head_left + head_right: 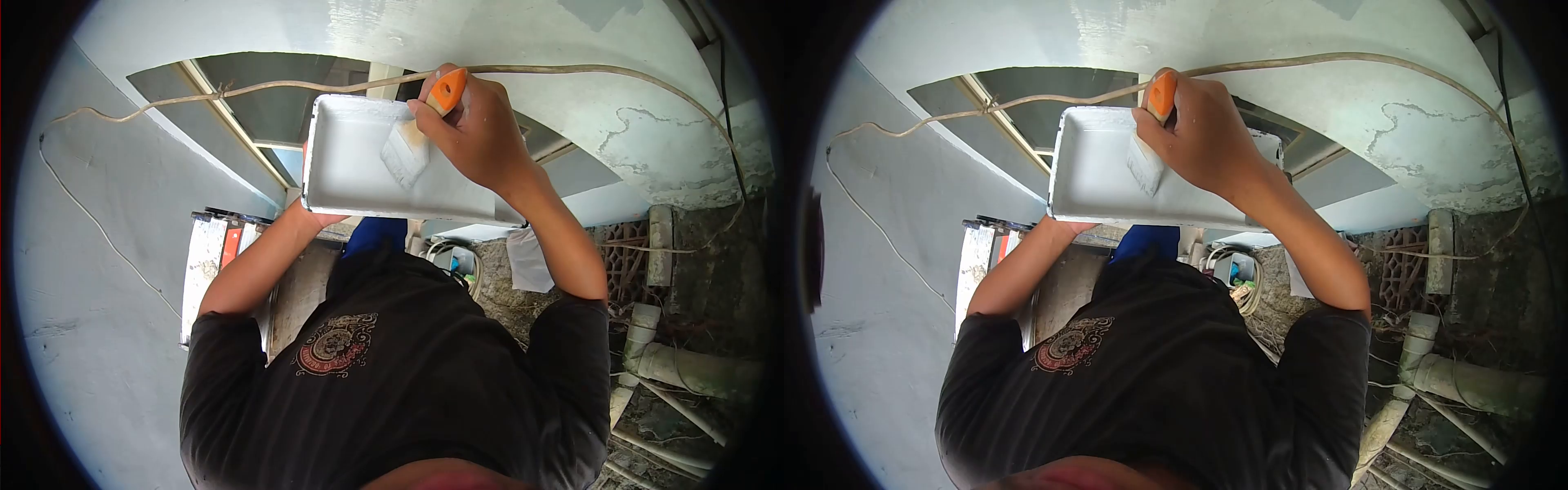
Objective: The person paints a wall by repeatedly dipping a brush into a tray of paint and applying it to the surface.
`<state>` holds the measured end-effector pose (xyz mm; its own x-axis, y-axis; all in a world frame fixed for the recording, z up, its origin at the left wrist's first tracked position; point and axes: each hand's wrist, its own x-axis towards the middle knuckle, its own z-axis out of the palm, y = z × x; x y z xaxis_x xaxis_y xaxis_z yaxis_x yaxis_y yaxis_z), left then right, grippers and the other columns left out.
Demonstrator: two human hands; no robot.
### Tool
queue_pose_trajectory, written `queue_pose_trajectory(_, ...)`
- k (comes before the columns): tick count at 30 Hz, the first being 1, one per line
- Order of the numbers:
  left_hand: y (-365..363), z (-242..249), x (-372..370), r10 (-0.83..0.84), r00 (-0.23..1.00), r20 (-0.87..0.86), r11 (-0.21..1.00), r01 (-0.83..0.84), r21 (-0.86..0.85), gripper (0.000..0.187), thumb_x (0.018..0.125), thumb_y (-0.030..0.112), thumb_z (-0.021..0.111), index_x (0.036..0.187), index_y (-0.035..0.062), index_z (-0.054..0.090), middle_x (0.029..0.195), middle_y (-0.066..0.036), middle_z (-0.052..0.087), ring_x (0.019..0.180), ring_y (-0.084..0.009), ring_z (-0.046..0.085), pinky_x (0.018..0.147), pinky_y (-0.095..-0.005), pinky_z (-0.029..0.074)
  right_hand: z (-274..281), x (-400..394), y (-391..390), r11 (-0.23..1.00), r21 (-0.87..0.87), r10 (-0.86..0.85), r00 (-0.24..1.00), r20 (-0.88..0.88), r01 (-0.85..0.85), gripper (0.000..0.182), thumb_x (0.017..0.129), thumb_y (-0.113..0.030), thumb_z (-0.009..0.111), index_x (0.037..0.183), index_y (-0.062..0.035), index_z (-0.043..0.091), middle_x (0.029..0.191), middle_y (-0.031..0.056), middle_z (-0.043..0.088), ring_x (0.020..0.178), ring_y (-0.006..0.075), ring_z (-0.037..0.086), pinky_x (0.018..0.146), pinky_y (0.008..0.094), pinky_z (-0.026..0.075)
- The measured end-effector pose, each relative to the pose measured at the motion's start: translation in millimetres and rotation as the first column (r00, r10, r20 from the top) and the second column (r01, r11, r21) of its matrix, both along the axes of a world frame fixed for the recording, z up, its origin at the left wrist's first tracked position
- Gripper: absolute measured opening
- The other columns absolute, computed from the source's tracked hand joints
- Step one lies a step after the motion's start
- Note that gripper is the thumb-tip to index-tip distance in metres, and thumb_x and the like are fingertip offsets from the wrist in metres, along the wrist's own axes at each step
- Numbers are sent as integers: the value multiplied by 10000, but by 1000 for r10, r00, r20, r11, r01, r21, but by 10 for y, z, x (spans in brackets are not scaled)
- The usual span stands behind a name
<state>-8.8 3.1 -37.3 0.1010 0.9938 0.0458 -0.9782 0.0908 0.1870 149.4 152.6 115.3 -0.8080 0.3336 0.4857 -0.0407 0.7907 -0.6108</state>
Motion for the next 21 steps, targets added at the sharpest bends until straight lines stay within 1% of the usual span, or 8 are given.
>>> queue_pose_trajectory(2, -6, -37, -8, 3, 1000, -6, 1000, -3, -18, 546, 1073, 390, 452, 1512, 67, 436, 1472, -165, 531, 1335, -311, 558, 1098, -511, 493, -11, 5, -4, 1000, -4, -6, 1000, -4, 6, 200, 877, -144, 728, 861, 19, 614, 640, 140, 629, 544, 218, 602, 564, 328, 467)
queue_pose_trajectory(7, 4, -63, -2, -40, 998, 38, 993, 36, 112, 571, 1065, 400, 463, 1521, 59, 424, 1475, -170, 527, 1331, -314, 558, 1109, -514, 481, 75, 58, 11, 997, -72, -28, 1000, 4, 28, 216, 867, -158, 740, 877, 26, 627, 644, 124, 628, 559, 199, 612, 581, 317, 478)
queue_pose_trajectory(9, 24, -69, -7, -32, 999, 23, 997, 30, 72, 572, 1066, 402, 459, 1522, 58, 423, 1478, -171, 524, 1333, -315, 556, 1114, -516, 474, 90, 125, 57, 991, -94, -97, 995, 8, 97, 211, 887, -144, 752, 900, 30, 634, 673, 82, 645, 576, 148, 636, 582, 275, 506)
queue_pose_trajectory(10, 29, -79, -8, -22, 1000, 10, 999, 22, 33, 572, 1067, 403, 455, 1522, 57, 423, 1481, -171, 522, 1335, -316, 554, 1119, -519, 468, 86, 169, 63, 991, -95, -97, 995, 9, 97, 211, 887, -144, 752, 900, 30, 634, 673, 82, 645, 576, 148, 636, 582, 275, 506)
queue_pose_trajectory(12, 28, -111, -11, -19, 1000, 12, 999, 18, 31, 571, 1070, 403, 448, 1522, 56, 423, 1486, -171, 517, 1339, -318, 550, 1123, -519, 464, 59, 257, 53, 915, -382, -189, 975, -118, 131, 182, 917, -112, 750, 904, 24, 628, 720, 51, 659, 609, 105, 660, 580, 231, 533)
queue_pose_trajectory(15, 32, -123, -23, -23, 1000, 10, 999, 23, 38, 567, 1074, 401, 436, 1522, 54, 422, 1496, -170, 508, 1347, -320, 542, 1126, -519, 460, -160, 358, 64, 888, -439, -226, 962, -151, 139, 159, 934, -81, 739, 909, 18, 616, 755, 53, 666, 643, 99, 682, 578, 212, 553)
queue_pose_trajectory(19, 22, -211, -40, -15, 1000, 22, 1000, 14, 21, 563, 1077, 399, 426, 1521, 54, 422, 1501, -169, 503, 1355, -320, 535, 1131, -526, 455, -364, 510, 109, 833, -515, -304, 945, -118, 204, 145, 933, -52, 726, 930, 26, 603, 748, 67, 658, 638, 108, 687, 575, 233, 572)
queue_pose_trajectory(21, 19, -199, -46, -21, 999, 32, 1000, 21, 22, 557, 1077, 397, 426, 1517, 54, 427, 1497, -168, 509, 1352, -319, 539, 1132, -528, 454, -349, 574, 144, 828, -512, -332, 936, -120, 228, 142, 933, -43, 722, 934, 30, 600, 750, 69, 657, 637, 109, 685, 576, 237, 577)
